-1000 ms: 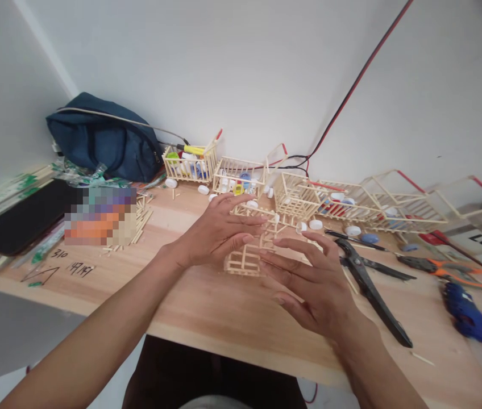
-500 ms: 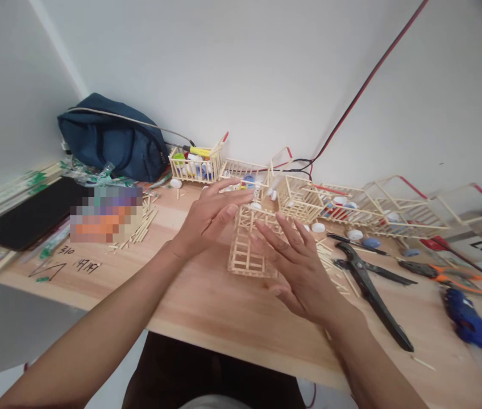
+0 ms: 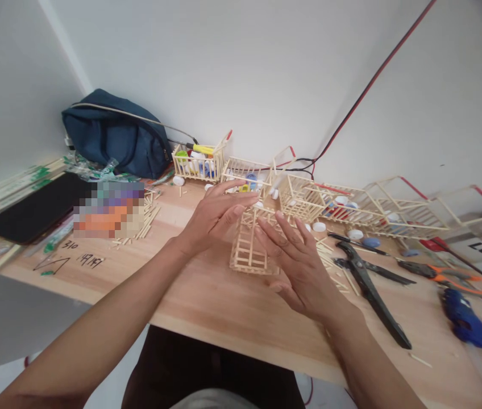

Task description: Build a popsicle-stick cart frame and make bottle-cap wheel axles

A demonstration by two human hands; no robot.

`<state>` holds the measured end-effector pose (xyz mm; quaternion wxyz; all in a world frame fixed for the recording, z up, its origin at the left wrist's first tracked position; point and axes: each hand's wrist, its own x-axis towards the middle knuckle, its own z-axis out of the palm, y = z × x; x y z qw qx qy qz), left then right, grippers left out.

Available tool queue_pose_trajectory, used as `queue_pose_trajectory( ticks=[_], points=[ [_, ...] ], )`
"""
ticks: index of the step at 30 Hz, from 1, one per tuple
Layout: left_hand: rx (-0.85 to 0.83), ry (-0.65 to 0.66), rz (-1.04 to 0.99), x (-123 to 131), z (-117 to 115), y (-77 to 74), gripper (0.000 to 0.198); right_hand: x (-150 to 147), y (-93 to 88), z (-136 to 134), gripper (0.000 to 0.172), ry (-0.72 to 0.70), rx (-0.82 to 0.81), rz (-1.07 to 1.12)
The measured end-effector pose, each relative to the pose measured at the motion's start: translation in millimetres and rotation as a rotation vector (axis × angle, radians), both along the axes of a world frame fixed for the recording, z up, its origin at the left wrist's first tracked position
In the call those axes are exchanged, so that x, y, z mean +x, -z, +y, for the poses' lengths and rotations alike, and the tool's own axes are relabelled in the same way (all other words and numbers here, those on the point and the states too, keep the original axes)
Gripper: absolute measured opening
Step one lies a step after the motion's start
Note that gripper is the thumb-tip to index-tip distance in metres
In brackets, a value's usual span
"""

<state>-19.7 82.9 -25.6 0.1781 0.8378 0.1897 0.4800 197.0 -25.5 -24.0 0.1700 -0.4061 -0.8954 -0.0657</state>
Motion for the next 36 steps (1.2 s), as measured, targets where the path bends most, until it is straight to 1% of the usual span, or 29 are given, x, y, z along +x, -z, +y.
queue_pose_trajectory(
  ticks=[2,5,9,16,20,25,30,33,36],
  points=[
    [-0.002,0.002,0.004,-0.2,0.0,-0.4,0.041,-1.8,-0.7,-0.9,0.076,-0.01,0.001,-0.001],
    [-0.01,-0.004,0.019,-0.1,0.2,-0.1,0.042,-4.5,-1.1,-1.3,0.077,-0.043,-0.027,-0.069],
    [-0.012,-0.01,0.036,0.5,0.6,1.3,0.042,-5.1,-0.1,-1.0,0.077,-0.05,-0.049,-0.127],
    [0.003,-0.017,0.038,0.5,1.7,2.1,0.043,-5.0,0.0,0.1,0.078,-0.043,-0.042,-0.081],
    [0.004,-0.02,0.028,0.5,1.5,2.1,0.044,-5.3,0.2,5.0,0.073,0.0,-0.033,-0.044],
    [-0.006,-0.022,0.023,1.4,0.7,2.8,0.045,-5.5,-0.1,7.7,0.071,0.021,-0.061,-0.064],
    [-0.012,-0.023,0.015,0.6,1.1,3.1,0.043,-8.3,-4.0,-0.4,0.077,0.003,-0.023,-0.06],
    [-0.01,-0.042,0.004,-0.8,1.7,2.6,0.042,-12.3,-4.4,-7.6,0.08,-0.04,-0.031,-0.122],
    [-0.031,-0.078,-0.009,-2.2,2.5,2.3,0.043,-16.4,-2.4,-11.9,0.08,-0.051,-0.049,-0.185]
  ],
)
